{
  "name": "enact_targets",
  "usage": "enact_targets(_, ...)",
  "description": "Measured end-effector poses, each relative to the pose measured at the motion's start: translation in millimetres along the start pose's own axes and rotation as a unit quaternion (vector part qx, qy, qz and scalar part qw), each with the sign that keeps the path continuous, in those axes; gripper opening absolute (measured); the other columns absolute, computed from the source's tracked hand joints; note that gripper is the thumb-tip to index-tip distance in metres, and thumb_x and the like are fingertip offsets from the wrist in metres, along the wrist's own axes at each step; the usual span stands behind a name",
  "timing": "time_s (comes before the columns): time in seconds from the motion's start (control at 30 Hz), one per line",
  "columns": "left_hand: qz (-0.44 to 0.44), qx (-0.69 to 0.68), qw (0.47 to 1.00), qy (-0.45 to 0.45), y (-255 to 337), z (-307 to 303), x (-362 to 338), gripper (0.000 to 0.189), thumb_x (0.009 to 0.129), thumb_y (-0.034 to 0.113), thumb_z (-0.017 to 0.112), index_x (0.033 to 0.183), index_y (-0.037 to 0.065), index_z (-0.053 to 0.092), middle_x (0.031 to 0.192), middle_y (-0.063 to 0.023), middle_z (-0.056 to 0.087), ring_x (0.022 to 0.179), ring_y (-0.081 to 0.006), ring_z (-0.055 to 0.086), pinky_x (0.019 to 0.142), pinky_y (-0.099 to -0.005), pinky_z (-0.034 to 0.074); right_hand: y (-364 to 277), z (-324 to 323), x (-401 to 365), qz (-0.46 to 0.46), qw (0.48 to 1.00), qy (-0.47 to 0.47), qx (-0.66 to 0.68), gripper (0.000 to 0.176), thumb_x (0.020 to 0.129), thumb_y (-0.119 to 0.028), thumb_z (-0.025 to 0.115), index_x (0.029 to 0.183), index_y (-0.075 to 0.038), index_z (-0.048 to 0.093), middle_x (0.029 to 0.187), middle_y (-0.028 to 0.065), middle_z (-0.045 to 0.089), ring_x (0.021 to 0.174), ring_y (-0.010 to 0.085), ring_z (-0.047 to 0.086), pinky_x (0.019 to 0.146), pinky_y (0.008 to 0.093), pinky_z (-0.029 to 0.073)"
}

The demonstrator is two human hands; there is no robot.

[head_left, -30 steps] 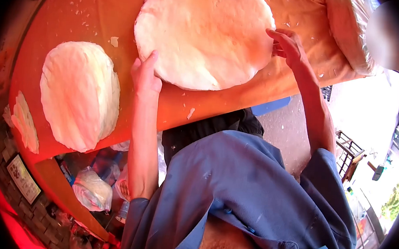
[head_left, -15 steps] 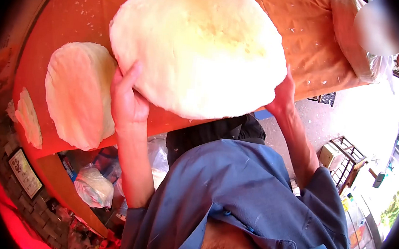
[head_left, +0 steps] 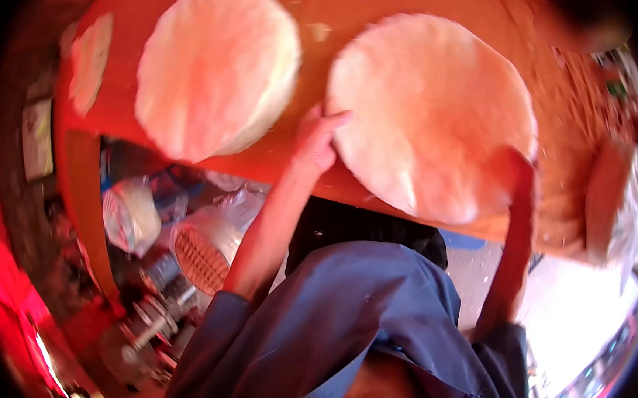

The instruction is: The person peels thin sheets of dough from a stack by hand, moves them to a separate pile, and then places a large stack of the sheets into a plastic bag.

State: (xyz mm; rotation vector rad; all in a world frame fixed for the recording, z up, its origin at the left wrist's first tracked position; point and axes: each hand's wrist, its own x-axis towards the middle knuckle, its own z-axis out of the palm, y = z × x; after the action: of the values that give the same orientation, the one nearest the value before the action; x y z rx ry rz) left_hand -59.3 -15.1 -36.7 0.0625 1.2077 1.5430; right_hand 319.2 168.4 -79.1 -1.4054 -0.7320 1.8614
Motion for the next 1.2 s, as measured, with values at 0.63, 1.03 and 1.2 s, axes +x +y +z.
enact_targets(0.63, 0.304, 0.055, 0.938, 0.16, 249, -165, -98, 0.048, 0.084, 0.002, 0.061, 0.129, -0.006, 0.047, 0.121, -0.0143, 0.06, 0.111, -0.0233, 0.059, 0.098, -0.0342, 0.045, -51, 419, -23, -0.114, 0.918, -0.357, -0.131, 0.027, 0.08, -0.013, 0.07, 0.105, -0.002, 0.066, 0.096, 0.006, 0.067, 0.082, 0.0142, 0.063, 0.072, 0.029, 0.051)
enact_targets(1.03, 0.272, -0.001, 0.92, 0.283, 226, -296, -78, 0.039, 0.09, 0.022, 0.063, 0.121, -0.001, 0.054, 0.115, -0.0088, 0.057, 0.106, -0.0192, 0.056, 0.09, -0.0328, 0.045, 18, 458, -7, -0.226, 0.892, -0.133, -0.369, 0.065, 0.086, -0.036, 0.069, 0.137, -0.002, 0.045, 0.119, 0.0094, 0.063, 0.111, 0.0201, 0.056, 0.096, 0.0344, 0.041)
enact_targets(1.2, 0.209, -0.037, 0.951, 0.227, 219, -274, -54, 0.056, 0.096, 0.034, 0.051, 0.137, -0.003, 0.041, 0.138, -0.0158, 0.049, 0.125, -0.0299, 0.048, 0.104, -0.0395, 0.039, 54, 477, 13, -0.178, 0.905, -0.285, -0.261, 0.065, 0.089, -0.044, 0.062, 0.136, -0.001, 0.047, 0.121, 0.0087, 0.06, 0.112, 0.0186, 0.054, 0.096, 0.0319, 0.042)
